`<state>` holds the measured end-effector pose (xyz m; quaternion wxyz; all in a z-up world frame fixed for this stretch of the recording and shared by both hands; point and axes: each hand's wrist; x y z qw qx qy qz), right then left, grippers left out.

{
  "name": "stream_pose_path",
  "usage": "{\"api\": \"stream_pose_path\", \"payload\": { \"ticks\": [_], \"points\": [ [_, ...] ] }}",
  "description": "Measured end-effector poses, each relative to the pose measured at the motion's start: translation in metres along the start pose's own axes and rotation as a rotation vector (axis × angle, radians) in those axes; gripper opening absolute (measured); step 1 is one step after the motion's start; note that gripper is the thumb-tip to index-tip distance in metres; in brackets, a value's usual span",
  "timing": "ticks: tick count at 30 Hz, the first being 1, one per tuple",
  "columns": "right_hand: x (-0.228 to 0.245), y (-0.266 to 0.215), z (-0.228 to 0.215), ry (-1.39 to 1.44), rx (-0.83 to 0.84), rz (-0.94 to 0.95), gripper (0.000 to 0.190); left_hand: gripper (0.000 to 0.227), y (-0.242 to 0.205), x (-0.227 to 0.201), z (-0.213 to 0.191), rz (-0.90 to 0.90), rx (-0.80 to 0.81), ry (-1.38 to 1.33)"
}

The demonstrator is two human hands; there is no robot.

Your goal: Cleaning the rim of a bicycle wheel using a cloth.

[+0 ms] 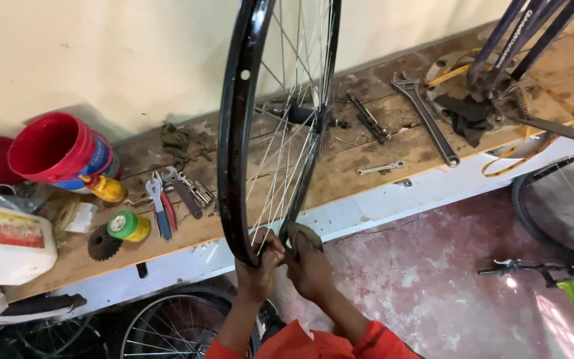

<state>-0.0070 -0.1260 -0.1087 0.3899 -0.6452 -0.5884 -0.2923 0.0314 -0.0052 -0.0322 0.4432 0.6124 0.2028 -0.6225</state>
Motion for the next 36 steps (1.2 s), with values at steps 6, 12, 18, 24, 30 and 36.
{"api": "stream_pose_path", "payload": {
  "ticks": [6, 12, 18, 24, 30, 36],
  "points": [
    [-0.021, 0.049, -0.006, -0.225, 0.044, -0.035, 0.064, 0.01, 0.005, -0.019, -0.003, 0.108, 0.062, 0.195],
    [-0.025, 0.076, 0.003, -0.586, 0.093, -0.043, 0.011, 0.007, 0.0, 0.001, -0.005, -0.105, -0.102, 0.086],
    [-0.001, 0.012, -0.001, -0.008, -0.028, -0.062, 0.02, 0.027, 0.01, -0.022, 0.014, 0.099, 0.007, 0.348],
    [-0.011, 0.034, 0.01, 0.046, 0.095, 0.217, 0.056, 0.021, 0.009, -0.01, 0.005, 0.049, 0.051, 0.219],
    [-0.017, 0.045, -0.014, 0.008, 0.087, 0.1, 0.013, 0.014, 0.014, -0.018, 0.002, 0.004, -0.028, 0.408],
    [0.002, 0.072, -0.027, -0.295, 0.188, 0.248, 0.03, 0.01, 0.013, 0.007, -0.013, -0.011, -0.073, -0.009]
  ]
}}
Point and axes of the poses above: each hand's wrist, its own y-axis towards the middle knuckle, its own z-axis out of the palm, x = y × z, and after that the axes turned 11 degrees about x, right-handed
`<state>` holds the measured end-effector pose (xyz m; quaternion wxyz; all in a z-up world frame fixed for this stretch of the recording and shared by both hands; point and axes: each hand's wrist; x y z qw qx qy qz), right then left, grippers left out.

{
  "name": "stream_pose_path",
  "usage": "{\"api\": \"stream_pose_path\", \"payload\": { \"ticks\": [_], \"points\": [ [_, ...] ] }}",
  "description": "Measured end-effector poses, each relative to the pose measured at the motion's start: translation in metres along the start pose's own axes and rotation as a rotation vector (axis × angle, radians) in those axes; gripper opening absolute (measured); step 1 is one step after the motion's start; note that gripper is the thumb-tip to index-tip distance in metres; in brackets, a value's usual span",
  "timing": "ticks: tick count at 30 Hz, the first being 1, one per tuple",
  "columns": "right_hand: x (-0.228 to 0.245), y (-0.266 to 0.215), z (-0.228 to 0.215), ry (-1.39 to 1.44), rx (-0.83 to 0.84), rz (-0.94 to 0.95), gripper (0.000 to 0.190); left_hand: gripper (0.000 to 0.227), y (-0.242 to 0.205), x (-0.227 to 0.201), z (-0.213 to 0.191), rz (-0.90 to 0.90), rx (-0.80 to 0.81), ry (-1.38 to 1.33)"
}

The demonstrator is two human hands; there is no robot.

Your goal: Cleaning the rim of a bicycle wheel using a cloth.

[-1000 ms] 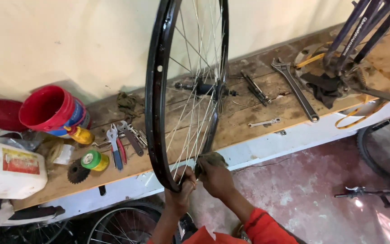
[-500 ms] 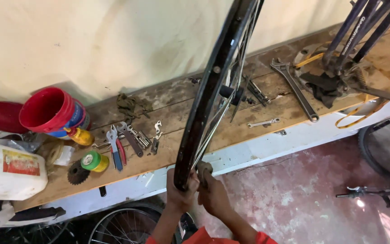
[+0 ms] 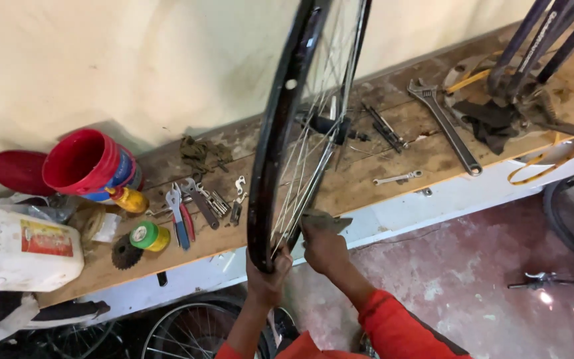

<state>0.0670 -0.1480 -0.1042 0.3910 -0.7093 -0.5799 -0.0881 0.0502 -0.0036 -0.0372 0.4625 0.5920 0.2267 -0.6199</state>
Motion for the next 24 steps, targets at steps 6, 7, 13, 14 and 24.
{"api": "stream_pose_path", "payload": {
  "ticks": [6, 7, 13, 14, 24],
  "points": [
    [-0.007, 0.04, 0.006, -0.483, -0.473, -0.34, 0.024, 0.021, 0.005, -0.023, -0.002, 0.16, 0.071, 0.184],
    [-0.007, 0.033, 0.006, -0.378, -0.436, -0.333, 0.019, 0.019, 0.005, -0.024, 0.001, 0.079, 0.042, 0.135],
    [-0.003, -0.022, 0.004, -0.201, -0.271, -0.19, 0.028, 0.023, -0.001, -0.043, 0.027, -0.07, -0.236, 0.249],
    [-0.004, -0.027, 0.004, -0.204, -0.212, -0.135, 0.034, 0.044, -0.001, -0.041, 0.026, -0.121, -0.365, 0.495],
    [-0.007, -0.06, 0.045, -0.078, -0.556, -0.315, 0.011, 0.032, 0.003, -0.061, 0.039, 0.078, 0.102, 0.438]
  ]
}}
Point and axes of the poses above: each hand's wrist, its own y-axis towards the middle knuckle, its own z-axis out of the palm, x = y × z, and after that the axes turned 11 degrees about x, right-handed
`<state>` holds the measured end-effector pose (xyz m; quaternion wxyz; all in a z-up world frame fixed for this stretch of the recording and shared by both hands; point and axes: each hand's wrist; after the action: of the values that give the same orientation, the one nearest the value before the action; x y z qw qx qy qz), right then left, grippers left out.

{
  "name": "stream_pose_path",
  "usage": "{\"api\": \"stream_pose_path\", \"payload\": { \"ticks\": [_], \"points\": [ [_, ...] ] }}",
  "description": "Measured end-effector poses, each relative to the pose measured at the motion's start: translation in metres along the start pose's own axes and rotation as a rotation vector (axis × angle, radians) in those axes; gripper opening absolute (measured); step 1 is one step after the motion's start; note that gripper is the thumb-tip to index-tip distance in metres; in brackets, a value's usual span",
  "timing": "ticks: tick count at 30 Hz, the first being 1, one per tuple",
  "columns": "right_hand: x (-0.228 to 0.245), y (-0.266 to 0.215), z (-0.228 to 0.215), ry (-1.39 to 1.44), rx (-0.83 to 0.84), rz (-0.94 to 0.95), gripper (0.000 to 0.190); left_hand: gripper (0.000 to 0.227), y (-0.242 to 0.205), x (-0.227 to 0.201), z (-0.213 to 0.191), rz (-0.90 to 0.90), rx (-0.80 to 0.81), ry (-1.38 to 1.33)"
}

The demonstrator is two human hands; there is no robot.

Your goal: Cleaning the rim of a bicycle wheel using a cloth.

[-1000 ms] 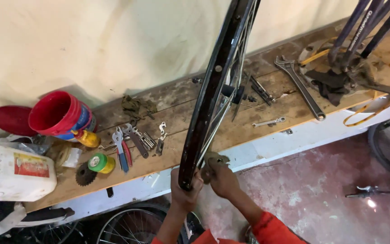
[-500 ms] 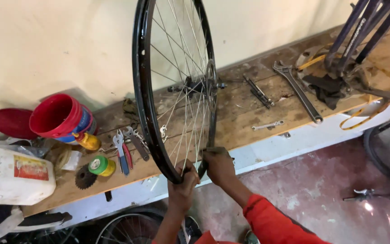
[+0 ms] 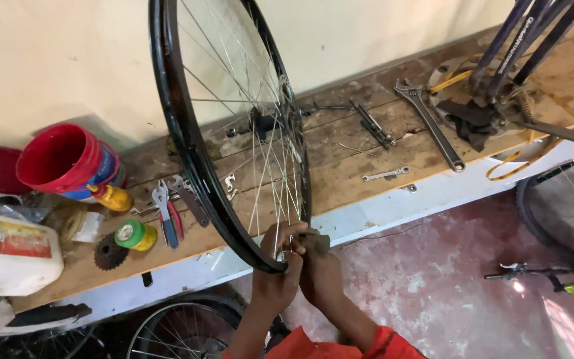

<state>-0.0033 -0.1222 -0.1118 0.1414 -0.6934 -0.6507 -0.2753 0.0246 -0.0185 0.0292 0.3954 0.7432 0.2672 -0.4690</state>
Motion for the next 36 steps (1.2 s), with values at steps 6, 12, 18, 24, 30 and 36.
{"api": "stream_pose_path", "payload": {
  "ticks": [6, 12, 18, 24, 30, 36],
  "points": [
    [0.014, -0.035, -0.023, 0.339, 0.254, 0.142, 0.055, 0.025, -0.01, 0.011, 0.006, 0.039, -0.008, -0.019],
    [0.039, -0.02, -0.037, 0.568, 0.285, 0.3, 0.008, 0.023, -0.018, 0.028, 0.007, -0.142, -0.101, -0.183],
    [-0.015, 0.021, -0.001, 0.082, 0.536, 0.226, 0.062, 0.054, -0.033, 0.05, -0.001, -0.175, -0.184, -0.35],
    [0.008, 0.032, -0.02, 0.099, 0.585, 0.202, 0.03, 0.04, -0.026, 0.05, -0.005, 0.038, -0.05, -0.181],
    [0.037, 0.002, -0.041, 0.736, 0.529, 0.334, 0.03, 0.031, -0.029, 0.049, -0.002, -0.142, -0.024, -0.498],
    [0.006, 0.027, -0.016, 0.148, 0.54, 0.402, 0.033, 0.04, -0.027, 0.046, -0.003, -0.023, -0.071, -0.185]
  ]
}}
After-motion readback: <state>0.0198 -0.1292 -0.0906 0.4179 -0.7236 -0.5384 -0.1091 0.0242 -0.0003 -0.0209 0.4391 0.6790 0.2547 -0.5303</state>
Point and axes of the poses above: each hand's wrist, its own y-axis towards the middle knuckle, its own z-axis out of the palm, x = y × z, and after that the axes turned 11 degrees about x, right-handed
